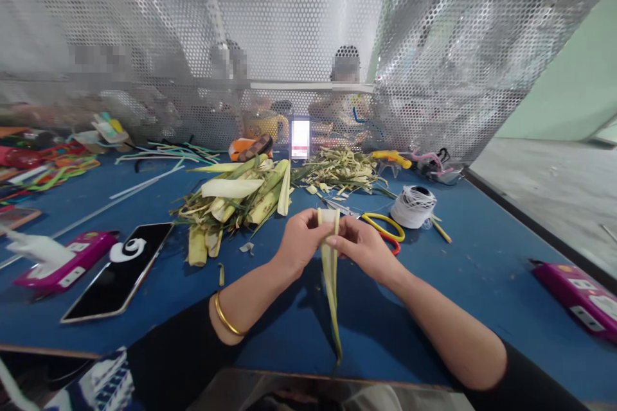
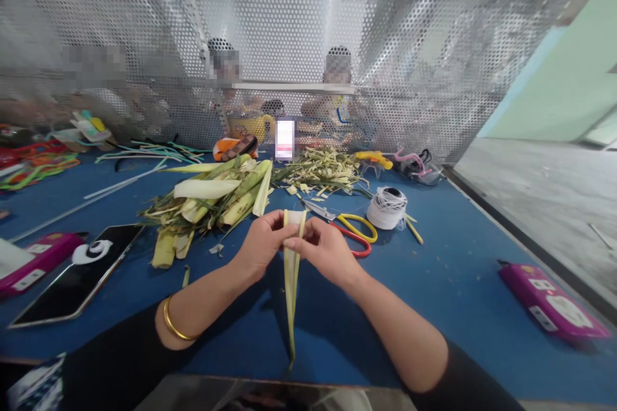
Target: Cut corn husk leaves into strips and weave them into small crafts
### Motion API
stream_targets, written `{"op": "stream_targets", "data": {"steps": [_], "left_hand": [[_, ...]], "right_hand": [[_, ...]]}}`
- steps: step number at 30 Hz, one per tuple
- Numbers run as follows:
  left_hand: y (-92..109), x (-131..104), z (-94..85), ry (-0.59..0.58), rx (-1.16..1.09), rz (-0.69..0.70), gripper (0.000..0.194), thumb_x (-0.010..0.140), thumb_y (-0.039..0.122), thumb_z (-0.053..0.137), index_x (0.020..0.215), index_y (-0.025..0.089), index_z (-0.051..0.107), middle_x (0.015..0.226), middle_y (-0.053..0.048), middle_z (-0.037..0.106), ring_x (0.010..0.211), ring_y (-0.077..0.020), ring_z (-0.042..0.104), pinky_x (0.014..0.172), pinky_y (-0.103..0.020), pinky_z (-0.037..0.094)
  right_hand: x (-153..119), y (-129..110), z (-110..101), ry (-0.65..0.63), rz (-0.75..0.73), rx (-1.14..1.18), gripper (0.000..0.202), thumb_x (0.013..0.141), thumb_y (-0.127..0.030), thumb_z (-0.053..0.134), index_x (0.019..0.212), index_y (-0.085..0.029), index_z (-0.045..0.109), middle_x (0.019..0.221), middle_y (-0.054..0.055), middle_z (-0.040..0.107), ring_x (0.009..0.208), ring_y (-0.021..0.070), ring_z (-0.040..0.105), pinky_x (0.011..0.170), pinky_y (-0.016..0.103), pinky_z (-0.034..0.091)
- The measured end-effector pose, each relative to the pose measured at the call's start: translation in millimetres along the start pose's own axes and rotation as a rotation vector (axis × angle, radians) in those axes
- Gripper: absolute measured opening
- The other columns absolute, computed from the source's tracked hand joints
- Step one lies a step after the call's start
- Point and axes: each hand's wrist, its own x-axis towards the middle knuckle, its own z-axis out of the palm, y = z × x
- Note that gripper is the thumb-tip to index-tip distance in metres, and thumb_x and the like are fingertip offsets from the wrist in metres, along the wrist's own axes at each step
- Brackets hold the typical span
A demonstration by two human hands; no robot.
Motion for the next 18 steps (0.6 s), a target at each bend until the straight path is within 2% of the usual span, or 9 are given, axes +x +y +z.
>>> {"op": "stream_targets", "data": {"steps": [2,9,13,18], "left_hand": [[-1.2,-1.7,1.2,0.012,0.077,0.039,0.016,0.063,0.029,0.067,0.067,0.016,0.057,0.062,0.004,0.055,0.059,-0.0101,0.045,0.055,-0.022,0.036],[-3.3,-1.7,0.7,0.005,0.285,0.119,0.025,0.064,0.036,0.068,0.061,0.018,0.051,0.058,0.005,0.048,0.058,-0.0107,0.041,0.055,-0.023,0.033],[-3.4,-0.8,0.6,0.006,0.126,0.023,0.023,0.063,0.037,0.068,0.063,0.018,0.054,0.061,0.003,0.053,0.059,-0.0114,0.044,0.056,-0.023,0.035],[-3.7,-0.2,0.8,-0.019,-0.044,-0.118,0.027,0.061,0.039,0.070,0.072,0.016,0.061,0.067,0.000,0.059,0.060,-0.0123,0.049,0.058,-0.024,0.040]], "right_hand": [[0.9,1.1,-0.8,0.083,-0.019,-0.023,0.039,0.066,-0.048,0.076,0.069,-0.020,0.050,0.060,-0.006,0.051,0.055,0.0103,0.049,0.052,0.024,0.042],[2.3,-4.1,-5.2,0.101,0.039,0.064,0.024,0.072,-0.039,0.065,0.067,-0.021,0.050,0.054,-0.006,0.052,0.052,0.0118,0.053,0.051,0.025,0.047],[1.9,-7.3,-6.3,0.093,0.057,0.050,0.014,0.069,-0.031,0.063,0.069,-0.021,0.053,0.055,-0.005,0.056,0.052,0.0121,0.055,0.051,0.026,0.048],[0.4,-10.3,-8.3,0.113,0.038,0.028,0.017,0.066,-0.032,0.067,0.067,-0.020,0.055,0.054,-0.004,0.059,0.051,0.0122,0.056,0.051,0.026,0.047]]}}
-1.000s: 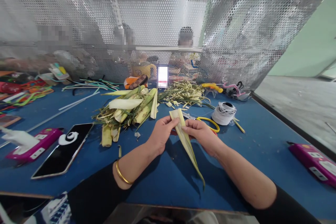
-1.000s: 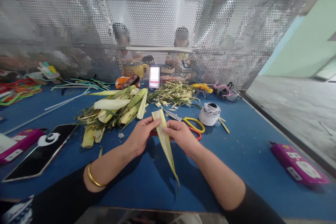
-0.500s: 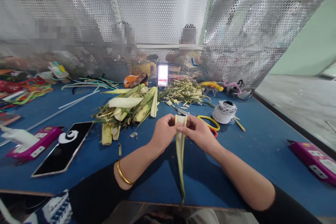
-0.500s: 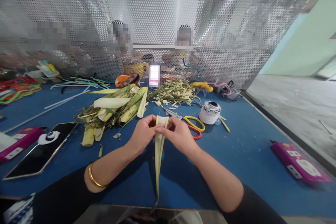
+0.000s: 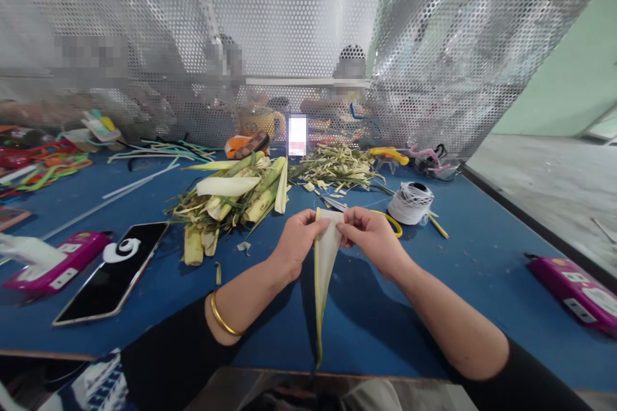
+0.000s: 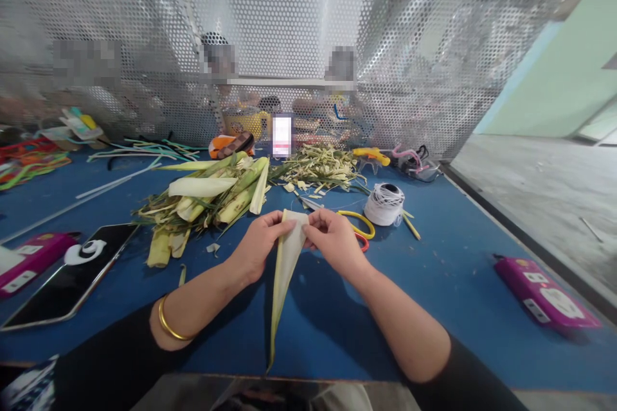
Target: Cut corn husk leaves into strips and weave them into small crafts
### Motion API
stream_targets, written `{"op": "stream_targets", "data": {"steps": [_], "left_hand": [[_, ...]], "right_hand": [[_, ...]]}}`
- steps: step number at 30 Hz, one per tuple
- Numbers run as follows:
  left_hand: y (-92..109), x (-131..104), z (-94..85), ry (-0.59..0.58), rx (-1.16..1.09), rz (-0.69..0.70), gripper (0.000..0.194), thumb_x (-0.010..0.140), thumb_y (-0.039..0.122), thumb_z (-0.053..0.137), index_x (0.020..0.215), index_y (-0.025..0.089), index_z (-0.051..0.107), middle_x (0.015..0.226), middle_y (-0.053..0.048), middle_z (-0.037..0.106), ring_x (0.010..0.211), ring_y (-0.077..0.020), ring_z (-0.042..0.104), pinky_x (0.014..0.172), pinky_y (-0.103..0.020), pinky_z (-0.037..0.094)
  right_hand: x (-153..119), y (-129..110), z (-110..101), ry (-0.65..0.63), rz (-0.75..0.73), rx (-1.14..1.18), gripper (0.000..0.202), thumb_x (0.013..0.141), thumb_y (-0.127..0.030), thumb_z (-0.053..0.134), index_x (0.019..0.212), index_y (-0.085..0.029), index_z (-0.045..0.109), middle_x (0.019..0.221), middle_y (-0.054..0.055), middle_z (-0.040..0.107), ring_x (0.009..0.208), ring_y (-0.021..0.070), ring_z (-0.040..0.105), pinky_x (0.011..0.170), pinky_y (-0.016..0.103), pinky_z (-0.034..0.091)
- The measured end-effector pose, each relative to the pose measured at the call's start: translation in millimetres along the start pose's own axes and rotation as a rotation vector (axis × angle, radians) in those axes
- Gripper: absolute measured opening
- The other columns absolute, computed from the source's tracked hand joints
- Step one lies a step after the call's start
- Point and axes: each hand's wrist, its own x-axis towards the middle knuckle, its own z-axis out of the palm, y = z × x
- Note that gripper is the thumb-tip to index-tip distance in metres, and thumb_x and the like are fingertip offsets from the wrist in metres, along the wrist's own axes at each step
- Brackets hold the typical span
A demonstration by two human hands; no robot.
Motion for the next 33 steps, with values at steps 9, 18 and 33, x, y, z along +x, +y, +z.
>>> {"op": "stream_targets", "data": {"steps": [9,18,33], "left_hand": [[1.6,-0.9,-0.6,0.035,0.155,0.119,0.027,0.065,0.040,0.071,0.069,0.013,0.070,0.059,0.000,0.059,0.056,-0.0112,0.046,0.053,-0.023,0.036],[5.6,-1.8,-0.2,-0.004,0.065,0.049,0.021,0.067,0.035,0.066,0.062,0.015,0.070,0.058,-0.001,0.060,0.054,-0.0119,0.049,0.053,-0.023,0.039],[1.8,-0.2,-1.5,-0.044,0.214,0.169,0.025,0.070,0.038,0.060,0.066,0.014,0.069,0.059,0.000,0.056,0.057,-0.0115,0.043,0.055,-0.024,0.032]], "right_hand": [[2.0,7.1,-0.1,0.069,-0.127,-0.099,0.015,0.071,-0.034,0.064,0.074,-0.021,0.057,0.061,-0.004,0.056,0.058,0.0131,0.053,0.056,0.027,0.046],[1.8,5.0,-3.0,0.054,-0.194,-0.175,0.013,0.076,-0.033,0.061,0.078,-0.020,0.063,0.062,-0.002,0.054,0.059,0.0137,0.048,0.055,0.026,0.039],[1.9,4.2,-2.3,0.070,-0.172,-0.167,0.018,0.075,-0.036,0.060,0.068,-0.020,0.056,0.058,-0.003,0.051,0.056,0.0129,0.045,0.053,0.026,0.036]]}}
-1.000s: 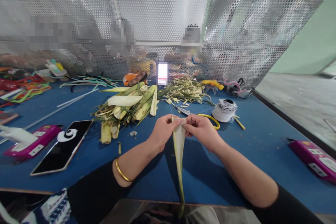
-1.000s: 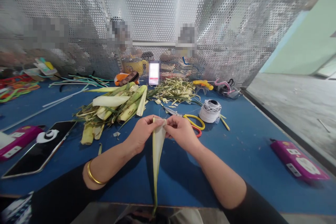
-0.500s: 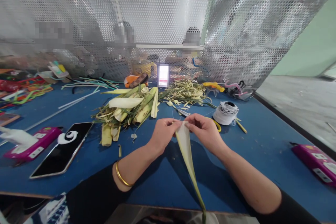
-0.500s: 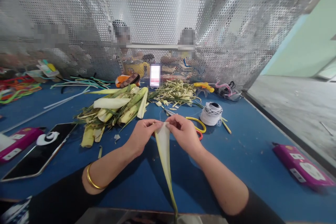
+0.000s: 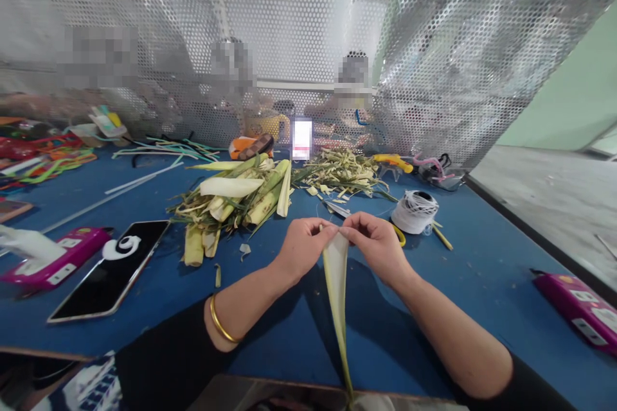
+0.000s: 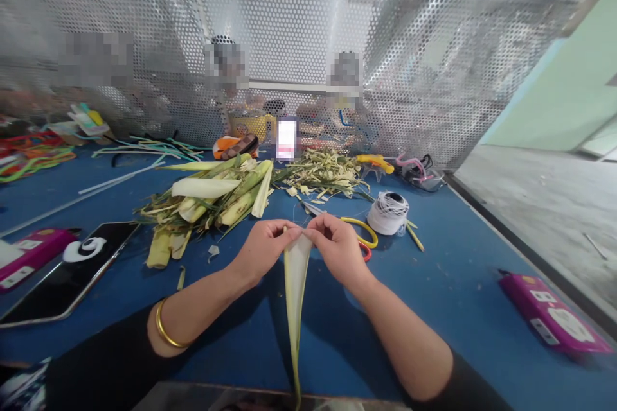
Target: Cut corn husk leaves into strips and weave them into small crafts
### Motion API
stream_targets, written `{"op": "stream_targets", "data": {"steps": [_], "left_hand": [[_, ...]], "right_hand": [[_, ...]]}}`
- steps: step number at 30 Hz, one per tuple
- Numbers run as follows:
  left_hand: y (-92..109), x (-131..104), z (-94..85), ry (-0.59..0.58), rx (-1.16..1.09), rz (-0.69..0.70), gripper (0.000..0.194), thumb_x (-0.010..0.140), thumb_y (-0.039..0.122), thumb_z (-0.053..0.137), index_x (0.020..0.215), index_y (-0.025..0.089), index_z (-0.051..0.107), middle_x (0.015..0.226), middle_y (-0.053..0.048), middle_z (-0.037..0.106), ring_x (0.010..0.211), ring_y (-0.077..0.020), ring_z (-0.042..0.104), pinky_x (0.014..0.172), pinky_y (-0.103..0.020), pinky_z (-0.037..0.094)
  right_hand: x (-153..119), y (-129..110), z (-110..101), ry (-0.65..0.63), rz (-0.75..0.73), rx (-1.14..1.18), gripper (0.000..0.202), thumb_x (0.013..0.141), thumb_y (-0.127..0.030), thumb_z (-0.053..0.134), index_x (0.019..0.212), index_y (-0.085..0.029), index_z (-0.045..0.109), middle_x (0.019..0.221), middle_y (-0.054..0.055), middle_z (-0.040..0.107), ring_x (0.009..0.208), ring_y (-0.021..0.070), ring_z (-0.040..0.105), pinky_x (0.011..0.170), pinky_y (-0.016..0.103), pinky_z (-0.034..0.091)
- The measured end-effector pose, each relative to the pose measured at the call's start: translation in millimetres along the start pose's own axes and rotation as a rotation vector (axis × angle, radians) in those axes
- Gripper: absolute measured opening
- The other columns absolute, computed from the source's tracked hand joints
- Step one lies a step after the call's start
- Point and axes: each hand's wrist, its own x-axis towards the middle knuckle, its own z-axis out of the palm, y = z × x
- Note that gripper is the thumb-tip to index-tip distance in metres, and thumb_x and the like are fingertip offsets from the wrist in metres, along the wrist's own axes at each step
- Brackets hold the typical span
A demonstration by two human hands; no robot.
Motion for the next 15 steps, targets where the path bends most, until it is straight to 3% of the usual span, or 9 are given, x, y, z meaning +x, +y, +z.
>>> {"op": "stream_targets", "data": {"steps": [6,12,15], "left_hand": [[0.1,-0.9,1.8,-0.017,-0.067,-0.054,0.025,0.069,0.037,0.059,0.066,0.013,0.067,0.058,0.001,0.054,0.055,-0.0107,0.042,0.054,-0.023,0.032],[-3.0,1.6,0.5,0.060,0.026,0.000,0.027,0.073,0.038,0.058,0.071,0.014,0.068,0.061,0.000,0.056,0.058,-0.0119,0.044,0.054,-0.023,0.034],[-4.0,0.5,3.6,0.052,-0.039,-0.038,0.026,0.072,0.040,0.060,0.070,0.014,0.066,0.059,0.001,0.055,0.055,-0.0111,0.044,0.052,-0.023,0.034]], "right_hand": [[-3.5,-1.8,-0.3,0.038,-0.221,-0.272,0.015,0.081,-0.029,0.056,0.068,-0.020,0.053,0.064,-0.001,0.052,0.062,0.0139,0.046,0.058,0.026,0.036],[-2.5,3.6,6.1,0.046,0.012,-0.008,0.024,0.074,-0.041,0.065,0.070,-0.020,0.055,0.059,-0.003,0.052,0.055,0.0126,0.046,0.051,0.025,0.035],[-2.0,6.8,7.3,0.090,0.040,0.038,0.025,0.072,-0.041,0.067,0.067,-0.019,0.055,0.058,-0.003,0.052,0.055,0.0124,0.046,0.051,0.025,0.037]]}}
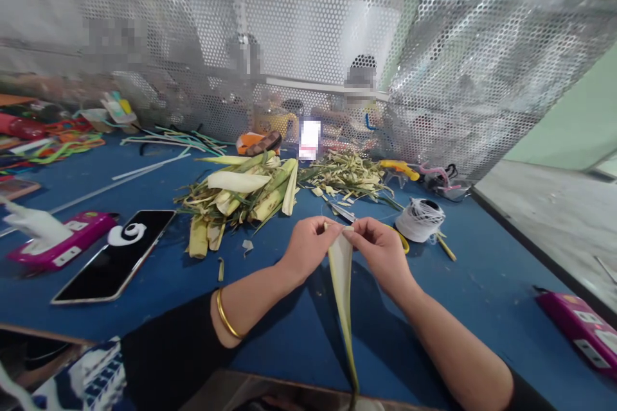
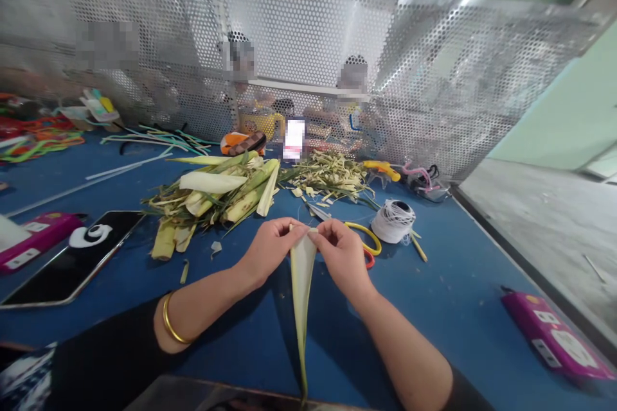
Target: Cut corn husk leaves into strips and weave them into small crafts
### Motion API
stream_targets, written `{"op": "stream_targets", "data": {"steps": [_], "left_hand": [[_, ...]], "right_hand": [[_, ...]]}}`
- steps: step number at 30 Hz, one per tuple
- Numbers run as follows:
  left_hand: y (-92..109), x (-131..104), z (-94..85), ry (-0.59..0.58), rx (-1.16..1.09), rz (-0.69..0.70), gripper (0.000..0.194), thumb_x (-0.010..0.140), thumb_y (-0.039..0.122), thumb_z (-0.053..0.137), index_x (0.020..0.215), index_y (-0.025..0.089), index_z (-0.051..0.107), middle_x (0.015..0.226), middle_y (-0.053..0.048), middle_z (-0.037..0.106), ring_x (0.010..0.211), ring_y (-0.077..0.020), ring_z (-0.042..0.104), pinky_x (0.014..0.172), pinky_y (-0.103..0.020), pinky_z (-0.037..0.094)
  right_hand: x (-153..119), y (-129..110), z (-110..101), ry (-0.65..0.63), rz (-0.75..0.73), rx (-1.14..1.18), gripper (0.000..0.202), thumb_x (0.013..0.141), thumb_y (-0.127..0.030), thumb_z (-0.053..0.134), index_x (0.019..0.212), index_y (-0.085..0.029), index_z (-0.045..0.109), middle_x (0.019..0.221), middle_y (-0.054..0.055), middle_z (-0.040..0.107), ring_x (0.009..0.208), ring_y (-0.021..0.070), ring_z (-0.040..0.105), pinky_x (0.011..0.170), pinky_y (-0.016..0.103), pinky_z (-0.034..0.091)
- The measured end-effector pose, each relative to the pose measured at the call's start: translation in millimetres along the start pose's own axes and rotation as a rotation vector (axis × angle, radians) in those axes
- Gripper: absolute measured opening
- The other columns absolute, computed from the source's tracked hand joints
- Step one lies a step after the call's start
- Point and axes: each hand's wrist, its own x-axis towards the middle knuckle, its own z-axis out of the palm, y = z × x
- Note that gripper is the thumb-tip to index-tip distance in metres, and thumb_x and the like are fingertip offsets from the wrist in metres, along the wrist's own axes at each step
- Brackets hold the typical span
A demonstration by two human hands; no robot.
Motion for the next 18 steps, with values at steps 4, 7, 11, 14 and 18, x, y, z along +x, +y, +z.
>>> {"op": "stream_targets", "data": {"steps": [4,7,11,14,18], "left_hand": [[0.6,-4.6,6.6,0.027,-0.129,-0.086,0.026,0.072,0.040,0.061,0.066,0.014,0.062,0.060,0.002,0.055,0.055,-0.0102,0.043,0.051,-0.022,0.033],[0.9,-6.2,9.1,0.060,-0.141,-0.089,0.027,0.072,0.040,0.061,0.064,0.014,0.062,0.058,0.002,0.053,0.054,-0.0095,0.041,0.050,-0.022,0.032],[-0.9,-4.6,8.7,0.071,-0.134,-0.094,0.028,0.071,0.040,0.061,0.061,0.014,0.059,0.056,0.003,0.050,0.053,-0.0093,0.039,0.050,-0.022,0.031],[-3.6,-2.2,6.7,0.087,-0.087,-0.051,0.029,0.072,0.041,0.060,0.060,0.015,0.059,0.056,0.003,0.049,0.055,-0.0100,0.040,0.051,-0.022,0.031],[-6.7,0.9,3.9,0.131,0.064,0.015,0.030,0.074,0.042,0.057,0.066,0.014,0.065,0.059,0.001,0.053,0.058,-0.0121,0.043,0.051,-0.022,0.032]], "right_hand": [[-0.5,2.4,0.7,0.039,-0.050,-0.031,0.024,0.076,-0.041,0.064,0.068,-0.020,0.055,0.059,-0.003,0.051,0.055,0.0124,0.047,0.052,0.025,0.038],[-2.3,1.9,0.7,-0.009,-0.100,-0.123,0.024,0.082,-0.040,0.058,0.069,-0.020,0.054,0.059,-0.003,0.051,0.055,0.0126,0.047,0.053,0.025,0.039],[-7.3,-4.0,-0.6,0.034,-0.297,-0.332,0.020,0.085,-0.033,0.055,0.069,-0.021,0.054,0.062,-0.002,0.054,0.058,0.0135,0.049,0.056,0.026,0.039],[-10.1,-8.3,0.1,0.062,-0.385,-0.387,0.016,0.084,-0.030,0.056,0.071,-0.021,0.056,0.066,0.000,0.057,0.061,0.0140,0.051,0.058,0.026,0.040],[-8.6,-5.0,3.7,0.005,-0.140,-0.204,0.017,0.078,-0.034,0.062,0.071,-0.021,0.055,0.061,-0.002,0.056,0.054,0.0130,0.049,0.051,0.025,0.040]]}}
